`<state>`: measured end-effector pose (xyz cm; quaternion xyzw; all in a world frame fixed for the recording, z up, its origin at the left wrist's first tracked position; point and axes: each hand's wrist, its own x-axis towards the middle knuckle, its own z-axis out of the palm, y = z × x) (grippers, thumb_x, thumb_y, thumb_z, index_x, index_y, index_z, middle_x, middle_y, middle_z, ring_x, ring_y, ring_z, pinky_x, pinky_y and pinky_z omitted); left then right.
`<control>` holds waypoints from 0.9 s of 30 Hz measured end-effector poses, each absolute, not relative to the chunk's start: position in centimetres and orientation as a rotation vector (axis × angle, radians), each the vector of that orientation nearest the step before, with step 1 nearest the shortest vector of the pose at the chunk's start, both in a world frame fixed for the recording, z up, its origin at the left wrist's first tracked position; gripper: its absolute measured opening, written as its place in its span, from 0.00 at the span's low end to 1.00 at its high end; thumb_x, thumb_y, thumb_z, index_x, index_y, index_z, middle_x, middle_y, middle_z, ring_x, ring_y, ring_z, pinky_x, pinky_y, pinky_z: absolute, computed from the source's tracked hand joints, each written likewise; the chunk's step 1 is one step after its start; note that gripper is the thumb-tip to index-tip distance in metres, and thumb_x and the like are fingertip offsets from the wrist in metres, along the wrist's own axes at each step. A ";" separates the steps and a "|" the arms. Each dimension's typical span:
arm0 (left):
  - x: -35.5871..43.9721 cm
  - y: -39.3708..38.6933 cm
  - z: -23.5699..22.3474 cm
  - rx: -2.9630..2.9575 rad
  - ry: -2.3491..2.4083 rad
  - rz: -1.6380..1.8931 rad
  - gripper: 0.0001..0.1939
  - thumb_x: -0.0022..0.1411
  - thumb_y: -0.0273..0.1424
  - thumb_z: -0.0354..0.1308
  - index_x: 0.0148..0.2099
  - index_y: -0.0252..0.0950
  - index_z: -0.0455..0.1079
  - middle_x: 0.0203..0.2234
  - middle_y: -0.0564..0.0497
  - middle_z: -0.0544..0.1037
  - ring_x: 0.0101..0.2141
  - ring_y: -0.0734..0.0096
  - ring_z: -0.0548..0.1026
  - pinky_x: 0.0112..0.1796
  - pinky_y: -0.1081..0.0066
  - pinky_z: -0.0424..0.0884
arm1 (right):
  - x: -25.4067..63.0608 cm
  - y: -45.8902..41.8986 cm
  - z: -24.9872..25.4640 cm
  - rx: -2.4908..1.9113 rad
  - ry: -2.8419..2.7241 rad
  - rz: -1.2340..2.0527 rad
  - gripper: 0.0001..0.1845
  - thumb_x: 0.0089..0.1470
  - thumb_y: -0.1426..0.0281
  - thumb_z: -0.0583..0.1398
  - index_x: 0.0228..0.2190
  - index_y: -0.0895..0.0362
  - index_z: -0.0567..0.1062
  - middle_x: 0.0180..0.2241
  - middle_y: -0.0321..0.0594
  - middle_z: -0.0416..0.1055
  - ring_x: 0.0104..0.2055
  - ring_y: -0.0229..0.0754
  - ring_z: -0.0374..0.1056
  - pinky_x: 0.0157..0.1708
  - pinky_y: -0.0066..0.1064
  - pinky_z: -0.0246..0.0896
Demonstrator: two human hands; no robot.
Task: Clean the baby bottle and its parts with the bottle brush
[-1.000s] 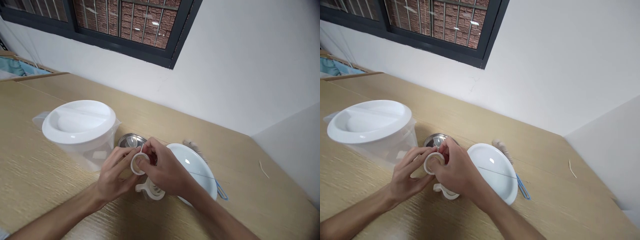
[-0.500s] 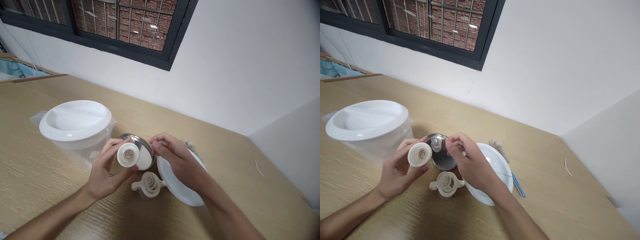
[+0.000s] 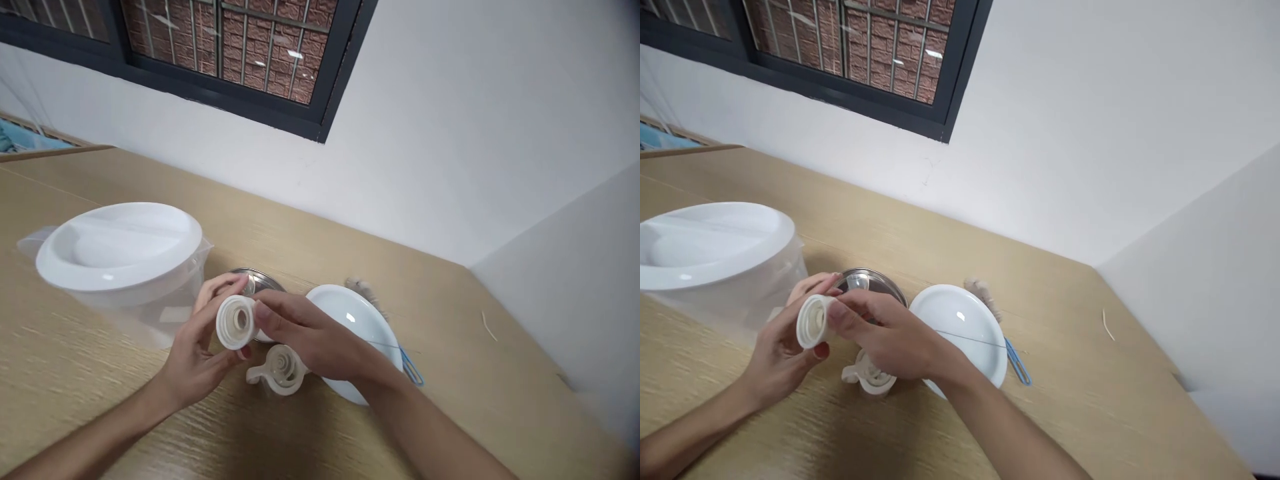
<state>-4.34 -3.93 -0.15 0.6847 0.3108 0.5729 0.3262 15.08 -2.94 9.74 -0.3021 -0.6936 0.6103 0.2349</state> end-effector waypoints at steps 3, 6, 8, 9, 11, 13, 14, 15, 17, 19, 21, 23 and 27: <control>-4.2 -3.9 -0.2 1.874 0.816 1.476 0.34 0.63 0.38 0.67 0.69 0.52 0.64 0.63 0.42 0.65 0.65 0.46 0.63 0.62 0.47 0.68 | 15.0 -3.1 10.1 -0.760 -1.847 1.774 0.23 0.63 0.48 0.59 0.43 0.55 0.75 0.35 0.37 0.71 0.38 0.40 0.68 0.40 0.34 0.66; -4.0 -4.2 -0.2 1.915 0.854 1.446 0.42 0.61 0.37 0.69 0.73 0.53 0.56 0.65 0.41 0.65 0.64 0.44 0.66 0.60 0.45 0.70 | 15.7 -3.5 10.6 -0.876 -1.757 1.801 0.22 0.57 0.53 0.68 0.45 0.54 0.75 0.39 0.38 0.75 0.40 0.41 0.72 0.41 0.33 0.68; -3.8 -4.4 -0.4 1.894 0.861 1.384 0.50 0.57 0.38 0.72 0.75 0.51 0.50 0.67 0.40 0.64 0.63 0.41 0.68 0.58 0.45 0.72 | 16.6 -3.8 11.1 -0.942 -1.731 1.704 0.22 0.55 0.58 0.70 0.47 0.54 0.74 0.42 0.40 0.76 0.43 0.42 0.73 0.43 0.34 0.70; -3.7 -4.5 -0.5 1.892 0.861 1.335 0.53 0.55 0.39 0.74 0.75 0.51 0.49 0.67 0.39 0.65 0.62 0.39 0.68 0.57 0.44 0.74 | 17.1 -4.0 11.4 -0.951 -1.747 1.619 0.22 0.55 0.60 0.70 0.48 0.55 0.74 0.44 0.41 0.76 0.44 0.42 0.73 0.44 0.35 0.70; -3.6 -4.7 -0.8 1.924 0.876 1.225 0.56 0.49 0.41 0.77 0.74 0.50 0.52 0.65 0.38 0.68 0.61 0.36 0.71 0.55 0.43 0.76 | 18.1 -4.3 11.8 -0.975 -1.867 1.383 0.21 0.56 0.64 0.69 0.49 0.53 0.74 0.47 0.40 0.76 0.47 0.42 0.73 0.47 0.36 0.69; -3.4 -4.8 -1.2 1.951 0.917 1.124 0.60 0.42 0.43 0.80 0.73 0.51 0.53 0.63 0.38 0.71 0.59 0.35 0.73 0.53 0.42 0.77 | 18.8 -4.7 12.0 -1.017 -2.072 1.140 0.20 0.57 0.66 0.68 0.50 0.51 0.74 0.46 0.37 0.77 0.47 0.41 0.72 0.49 0.36 0.68; -3.3 -4.9 -1.4 1.941 0.935 1.082 0.61 0.41 0.43 0.80 0.73 0.52 0.53 0.63 0.39 0.71 0.58 0.35 0.74 0.52 0.42 0.78 | 19.0 -4.9 12.0 -1.039 -2.178 1.038 0.20 0.57 0.67 0.68 0.51 0.50 0.75 0.45 0.35 0.77 0.46 0.41 0.72 0.49 0.35 0.66; -3.2 -5.0 -1.6 1.918 0.944 1.043 0.61 0.40 0.43 0.80 0.72 0.53 0.52 0.63 0.39 0.70 0.58 0.36 0.74 0.51 0.42 0.78 | 19.0 -5.1 11.9 -1.055 -2.274 0.957 0.19 0.57 0.68 0.68 0.50 0.50 0.75 0.44 0.34 0.77 0.45 0.40 0.71 0.49 0.35 0.65; -3.0 -5.3 -2.0 1.849 0.946 0.999 0.59 0.41 0.42 0.80 0.71 0.54 0.54 0.65 0.40 0.69 0.58 0.38 0.74 0.51 0.44 0.79 | 18.9 -5.4 11.5 -1.047 -2.417 0.879 0.17 0.56 0.72 0.67 0.48 0.52 0.76 0.44 0.34 0.77 0.46 0.40 0.70 0.49 0.33 0.64; -2.8 -5.6 -2.3 1.790 0.946 1.004 0.53 0.44 0.41 0.79 0.68 0.53 0.57 0.64 0.41 0.70 0.59 0.40 0.74 0.53 0.44 0.77 | 18.8 -5.6 11.0 -1.025 -2.493 0.878 0.15 0.56 0.73 0.66 0.46 0.54 0.77 0.46 0.37 0.76 0.49 0.40 0.69 0.50 0.31 0.63; -2.7 -5.9 -2.5 1.770 0.965 1.037 0.49 0.45 0.41 0.79 0.66 0.53 0.60 0.61 0.42 0.73 0.58 0.42 0.74 0.56 0.43 0.74 | 18.8 -5.8 10.5 -1.030 -2.522 0.881 0.16 0.56 0.71 0.67 0.47 0.56 0.77 0.48 0.39 0.75 0.50 0.41 0.69 0.50 0.32 0.63; -2.5 -6.1 -2.7 1.785 0.993 1.058 0.49 0.43 0.41 0.80 0.65 0.52 0.61 0.59 0.42 0.74 0.58 0.42 0.74 0.57 0.43 0.73 | 19.0 -5.8 10.1 -1.071 -2.520 0.878 0.19 0.56 0.70 0.67 0.50 0.55 0.77 0.49 0.40 0.75 0.51 0.42 0.69 0.51 0.33 0.63; -2.0 -6.3 -2.9 1.823 1.004 1.054 0.49 0.44 0.39 0.79 0.65 0.52 0.59 0.57 0.44 0.76 0.57 0.46 0.76 0.55 0.46 0.75 | 19.6 -6.1 9.5 -1.151 -2.497 0.919 0.17 0.57 0.71 0.66 0.49 0.52 0.77 0.49 0.39 0.76 0.51 0.44 0.70 0.52 0.35 0.63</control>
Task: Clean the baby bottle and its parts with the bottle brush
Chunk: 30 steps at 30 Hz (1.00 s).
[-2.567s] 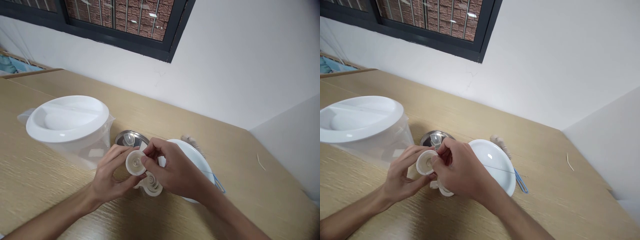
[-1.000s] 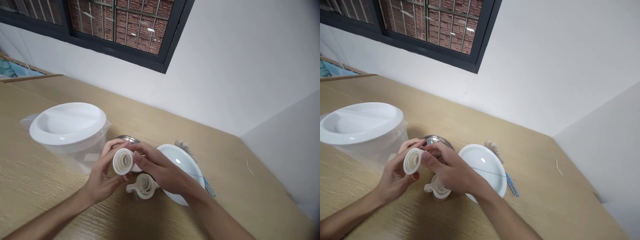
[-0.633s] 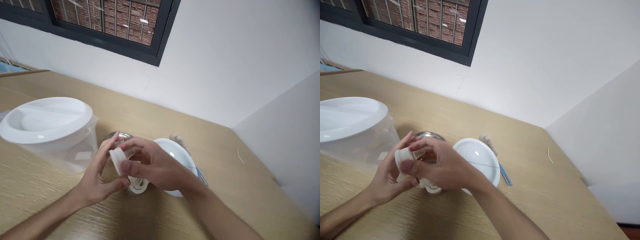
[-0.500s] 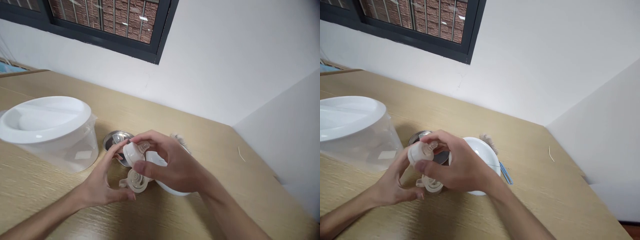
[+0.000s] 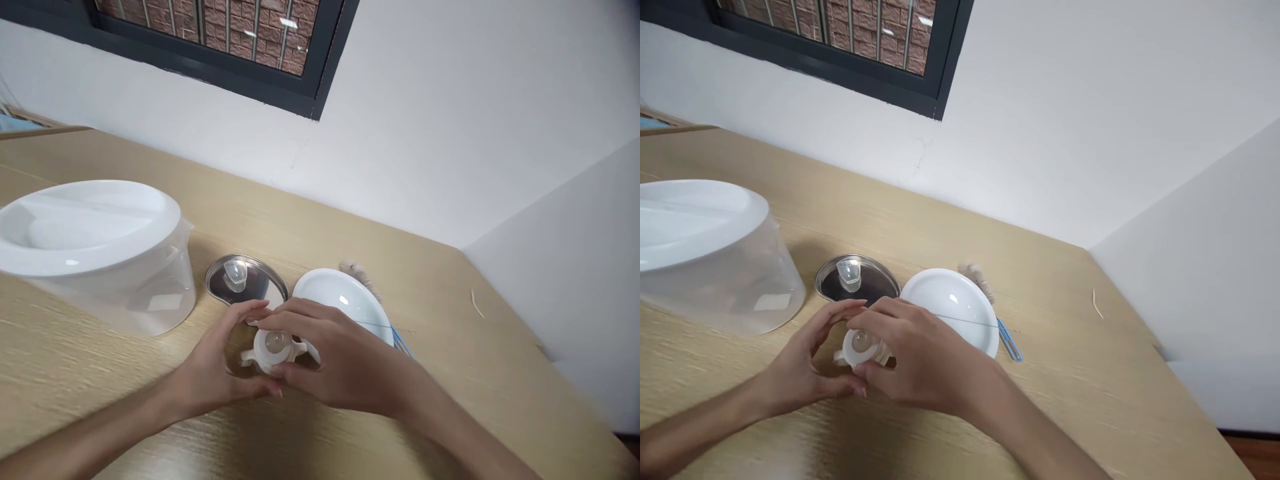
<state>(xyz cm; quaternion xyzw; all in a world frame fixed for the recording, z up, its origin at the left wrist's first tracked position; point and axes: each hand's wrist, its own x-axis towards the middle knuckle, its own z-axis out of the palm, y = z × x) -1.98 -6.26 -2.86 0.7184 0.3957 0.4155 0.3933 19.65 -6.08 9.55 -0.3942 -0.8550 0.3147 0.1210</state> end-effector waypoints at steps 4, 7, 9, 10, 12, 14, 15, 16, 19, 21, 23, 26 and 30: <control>-1.5 -6.2 -2.8 1.820 0.940 1.013 0.42 0.52 0.35 0.75 0.64 0.51 0.58 0.51 0.47 0.80 0.52 0.54 0.80 0.54 0.51 0.77 | 20.4 -6.3 9.0 -1.225 -2.470 0.952 0.22 0.58 0.72 0.65 0.53 0.46 0.75 0.52 0.35 0.75 0.53 0.44 0.70 0.53 0.35 0.62; -1.5 -6.2 -2.7 1.829 0.929 1.030 0.41 0.52 0.34 0.75 0.63 0.49 0.59 0.49 0.48 0.81 0.50 0.55 0.81 0.52 0.52 0.78 | 20.6 -6.3 9.0 -1.245 -2.508 0.947 0.27 0.59 0.72 0.65 0.58 0.42 0.73 0.54 0.35 0.75 0.55 0.45 0.70 0.54 0.36 0.62; -1.5 -6.2 -2.6 1.820 0.925 1.031 0.39 0.52 0.34 0.75 0.62 0.47 0.61 0.47 0.46 0.82 0.48 0.53 0.82 0.48 0.53 0.80 | 20.4 -6.3 9.4 -1.254 -2.548 0.951 0.25 0.60 0.72 0.64 0.57 0.43 0.73 0.54 0.36 0.75 0.55 0.45 0.70 0.53 0.37 0.62; -1.5 -6.2 -2.5 1.811 0.911 1.028 0.38 0.52 0.33 0.75 0.62 0.47 0.62 0.47 0.46 0.82 0.47 0.52 0.82 0.45 0.54 0.81 | 20.2 -6.2 9.8 -1.255 -2.577 0.954 0.24 0.61 0.73 0.63 0.57 0.44 0.73 0.53 0.36 0.75 0.55 0.46 0.70 0.53 0.38 0.63; -1.5 -6.1 -2.4 1.802 0.871 1.035 0.37 0.53 0.32 0.74 0.62 0.47 0.64 0.45 0.46 0.82 0.45 0.53 0.83 0.40 0.58 0.82 | 19.8 -6.1 10.4 -1.241 -2.654 0.953 0.20 0.62 0.75 0.62 0.54 0.47 0.75 0.53 0.38 0.75 0.54 0.46 0.70 0.52 0.38 0.63; -1.6 -6.0 -2.3 1.818 0.833 1.035 0.36 0.53 0.32 0.74 0.62 0.46 0.64 0.45 0.45 0.83 0.44 0.53 0.83 0.37 0.61 0.82 | 19.4 -5.9 10.9 -1.181 -2.745 0.920 0.17 0.62 0.78 0.60 0.49 0.49 0.76 0.52 0.39 0.75 0.54 0.46 0.70 0.50 0.37 0.64; -1.6 -5.9 -2.2 1.828 0.818 1.025 0.36 0.54 0.33 0.73 0.62 0.46 0.65 0.45 0.45 0.83 0.44 0.54 0.83 0.36 0.62 0.82 | 19.3 -5.8 11.1 -1.132 -2.795 0.892 0.16 0.62 0.80 0.59 0.47 0.51 0.77 0.52 0.39 0.75 0.54 0.46 0.70 0.50 0.37 0.63; -1.7 -5.9 -2.2 1.831 0.809 1.011 0.35 0.54 0.34 0.73 0.61 0.45 0.65 0.46 0.45 0.82 0.44 0.54 0.83 0.35 0.63 0.82 | 19.2 -5.6 11.2 -1.071 -2.849 0.863 0.17 0.61 0.82 0.58 0.45 0.52 0.77 0.51 0.40 0.75 0.54 0.45 0.70 0.49 0.36 0.63; -1.7 -5.9 -2.1 1.810 0.818 0.983 0.32 0.55 0.36 0.72 0.60 0.43 0.67 0.50 0.44 0.81 0.46 0.54 0.82 0.34 0.66 0.82 | 18.9 -5.3 11.5 -0.952 -3.001 0.756 0.22 0.54 0.89 0.54 0.41 0.54 0.76 0.45 0.40 0.76 0.48 0.44 0.70 0.44 0.35 0.62; -1.8 -5.9 -2.2 1.804 0.836 0.979 0.33 0.54 0.37 0.72 0.60 0.42 0.66 0.51 0.44 0.80 0.48 0.53 0.81 0.35 0.66 0.82 | 18.4 -5.3 11.9 -0.993 -3.079 0.679 0.23 0.52 0.89 0.53 0.40 0.54 0.75 0.42 0.39 0.75 0.43 0.44 0.70 0.40 0.34 0.61; -1.8 -5.9 -2.4 1.817 0.838 0.972 0.36 0.53 0.38 0.73 0.62 0.42 0.65 0.50 0.44 0.81 0.49 0.53 0.81 0.36 0.64 0.81 | 17.7 -5.5 12.3 -1.081 -3.134 0.608 0.23 0.51 0.89 0.53 0.40 0.53 0.75 0.41 0.39 0.75 0.41 0.44 0.70 0.38 0.33 0.60; -1.9 -5.7 -2.9 1.835 0.822 0.966 0.39 0.53 0.39 0.73 0.64 0.42 0.64 0.50 0.44 0.81 0.48 0.53 0.81 0.37 0.64 0.81 | 16.8 -5.9 13.0 -1.061 -3.170 0.583 0.21 0.50 0.89 0.54 0.37 0.55 0.75 0.40 0.40 0.75 0.40 0.45 0.70 0.37 0.34 0.59; -1.9 -5.4 -3.5 1.888 0.796 1.036 0.37 0.54 0.39 0.73 0.63 0.40 0.65 0.50 0.43 0.81 0.47 0.54 0.82 0.37 0.64 0.80 | 16.5 -6.0 13.3 -0.960 -3.209 0.603 0.20 0.52 0.89 0.52 0.37 0.56 0.75 0.40 0.42 0.74 0.42 0.46 0.70 0.40 0.35 0.59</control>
